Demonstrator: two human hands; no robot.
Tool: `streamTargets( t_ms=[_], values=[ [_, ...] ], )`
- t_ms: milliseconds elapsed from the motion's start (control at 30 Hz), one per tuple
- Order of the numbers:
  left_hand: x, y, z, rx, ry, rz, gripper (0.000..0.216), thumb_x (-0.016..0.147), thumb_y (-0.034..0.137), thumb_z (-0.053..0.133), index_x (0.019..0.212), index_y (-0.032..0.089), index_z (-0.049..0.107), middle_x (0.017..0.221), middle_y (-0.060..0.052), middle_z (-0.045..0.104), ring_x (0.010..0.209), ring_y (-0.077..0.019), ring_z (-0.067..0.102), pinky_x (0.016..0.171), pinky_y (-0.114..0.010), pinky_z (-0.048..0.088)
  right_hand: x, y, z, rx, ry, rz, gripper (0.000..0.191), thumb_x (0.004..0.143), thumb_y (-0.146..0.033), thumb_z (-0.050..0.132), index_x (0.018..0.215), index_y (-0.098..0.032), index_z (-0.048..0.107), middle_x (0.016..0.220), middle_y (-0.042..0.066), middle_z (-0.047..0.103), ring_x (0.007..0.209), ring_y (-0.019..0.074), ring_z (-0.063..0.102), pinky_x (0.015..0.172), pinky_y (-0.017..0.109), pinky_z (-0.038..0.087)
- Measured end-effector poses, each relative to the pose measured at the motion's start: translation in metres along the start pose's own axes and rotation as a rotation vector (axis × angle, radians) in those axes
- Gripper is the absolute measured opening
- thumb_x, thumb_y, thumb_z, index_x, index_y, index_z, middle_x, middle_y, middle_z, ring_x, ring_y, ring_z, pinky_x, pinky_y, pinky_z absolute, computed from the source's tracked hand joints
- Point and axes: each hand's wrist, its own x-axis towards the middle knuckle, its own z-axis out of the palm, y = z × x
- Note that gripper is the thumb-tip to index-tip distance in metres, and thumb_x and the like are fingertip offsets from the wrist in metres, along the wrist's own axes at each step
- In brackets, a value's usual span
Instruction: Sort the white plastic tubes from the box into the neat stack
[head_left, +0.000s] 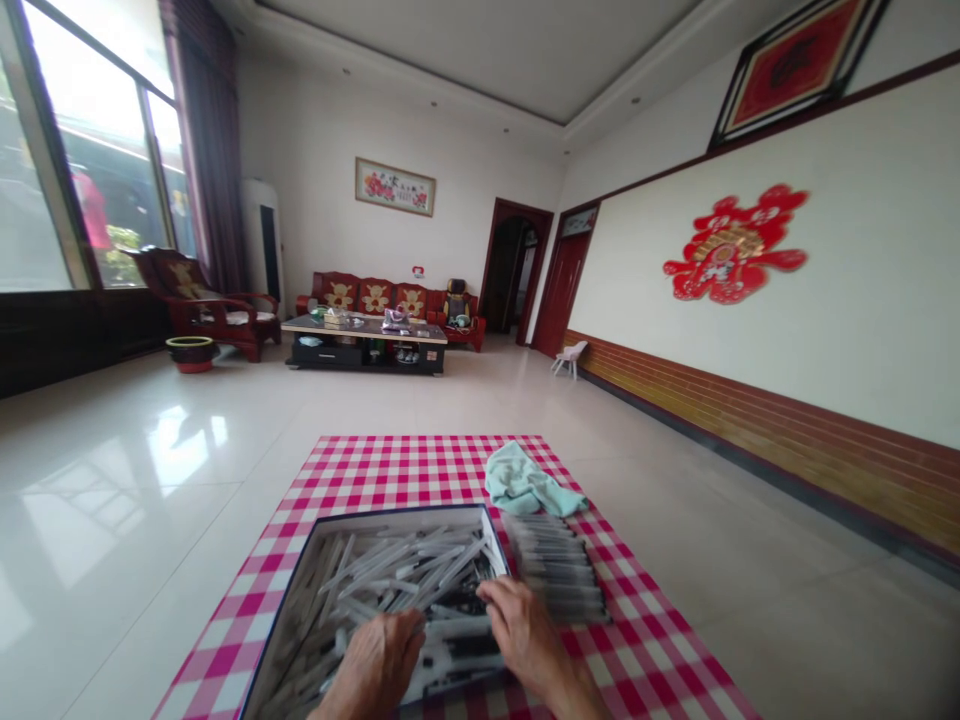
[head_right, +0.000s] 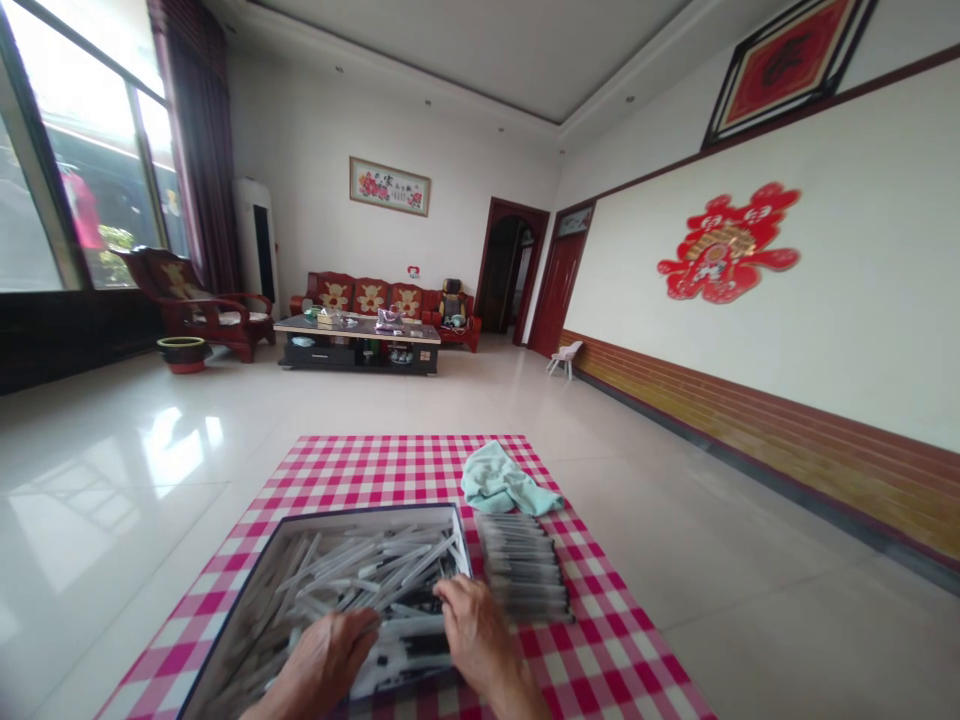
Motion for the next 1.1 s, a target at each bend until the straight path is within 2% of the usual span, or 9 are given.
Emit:
streamTargets(
  t_ms=[100, 233, 400, 567, 667, 800, 967, 1100],
  values=[
    [-0.004, 0.004, -0.002, 0.02, -0.033, -0.005, 0.024, 0.089, 0.021, 0.038, 0.081, 0.02, 0.061, 0.07, -0.005, 0.069, 0.072, -0.019, 0.068, 0.06, -0.024, 0.04, -0.006, -0.009, 0.006, -0.149, -0.104, -0.002, 0.031, 0.078, -0.006, 0.045, 0.091, -0.023, 0.067, 0.091, 0.004, 0.067, 0.087, 0.0184, 0.061, 0.08, 0.027, 0.043],
    [-0.009, 0.008, -0.004, 0.028, -0.033, -0.035, 0.025, 0.09, 0.02, 0.038, 0.082, 0.02, 0.061, 0.071, -0.005, 0.069, 0.071, -0.0189, 0.068, 0.059, -0.024, 0.041, 0.001, -0.022, 0.021, -0.155, -0.207, -0.018, 0.029, 0.073, -0.006, 0.049, 0.084, -0.023, 0.07, 0.086, 0.003, 0.068, 0.082, 0.0169, 0.064, 0.074, 0.022, 0.044],
    [-0.007, 0.007, -0.004, -0.003, 0.065, -0.061, 0.024, 0.091, 0.021, 0.039, 0.086, 0.023, 0.062, 0.076, -0.003, 0.07, 0.075, -0.0164, 0.069, 0.061, -0.021, 0.044, 0.011, -0.04, 0.049, -0.149, -0.256, 0.002, 0.025, 0.065, -0.006, 0.053, 0.071, -0.021, 0.073, 0.075, 0.006, 0.071, 0.072, 0.0191, 0.067, 0.061, 0.022, 0.044],
    [-0.005, 0.004, -0.001, -0.001, 0.122, -0.083, 0.023, 0.092, 0.022, 0.04, 0.094, 0.024, 0.063, 0.081, -0.003, 0.07, 0.08, -0.0169, 0.069, 0.065, -0.021, 0.047, 0.012, -0.044, 0.062, -0.157, -0.322, 0.045, 0.03, 0.058, -0.001, 0.053, 0.067, -0.021, 0.074, 0.062, 0.004, 0.072, 0.063, 0.0194, 0.069, 0.053, 0.02, 0.044],
    [-0.006, 0.004, 0.0, -0.015, 0.149, -0.069, 0.022, 0.091, 0.022, 0.042, 0.094, 0.025, 0.064, 0.079, -0.002, 0.071, 0.079, -0.0173, 0.07, 0.065, -0.021, 0.049, 0.012, -0.045, 0.067, -0.216, -0.353, 0.101, 0.029, 0.06, 0.001, 0.052, 0.072, -0.015, 0.074, 0.071, 0.011, 0.074, 0.072, 0.0252, 0.07, 0.061, 0.025, 0.048],
    [-0.007, 0.002, 0.004, -0.044, 0.22, -0.009, 0.021, 0.09, 0.022, 0.044, 0.096, 0.024, 0.064, 0.078, -0.002, 0.071, 0.076, -0.018, 0.07, 0.064, -0.023, 0.051, 0.012, -0.049, 0.073, -0.295, -0.377, 0.159, 0.03, 0.073, 0.0, 0.046, 0.09, -0.005, 0.07, 0.089, 0.022, 0.071, 0.087, 0.0327, 0.068, 0.074, 0.036, 0.05],
    [-0.006, -0.003, 0.012, -0.051, 0.291, 0.041, 0.022, 0.089, 0.021, 0.043, 0.097, 0.023, 0.064, 0.079, -0.003, 0.072, 0.074, -0.0188, 0.071, 0.062, -0.024, 0.053, 0.012, -0.052, 0.077, -0.325, -0.394, 0.174, 0.035, 0.077, 0.001, 0.042, 0.098, -0.007, 0.068, 0.098, 0.021, 0.07, 0.096, 0.0315, 0.065, 0.083, 0.037, 0.046],
    [-0.005, -0.005, 0.013, -0.066, 0.304, 0.055, 0.023, 0.089, 0.02, 0.043, 0.097, 0.024, 0.064, 0.081, -0.003, 0.073, 0.075, -0.0178, 0.071, 0.062, -0.022, 0.053, 0.012, -0.051, 0.079, -0.318, -0.386, 0.168, 0.032, 0.076, 0.0, 0.044, 0.092, -0.01, 0.069, 0.095, 0.017, 0.071, 0.092, 0.0289, 0.066, 0.08, 0.033, 0.046]
  ],
)
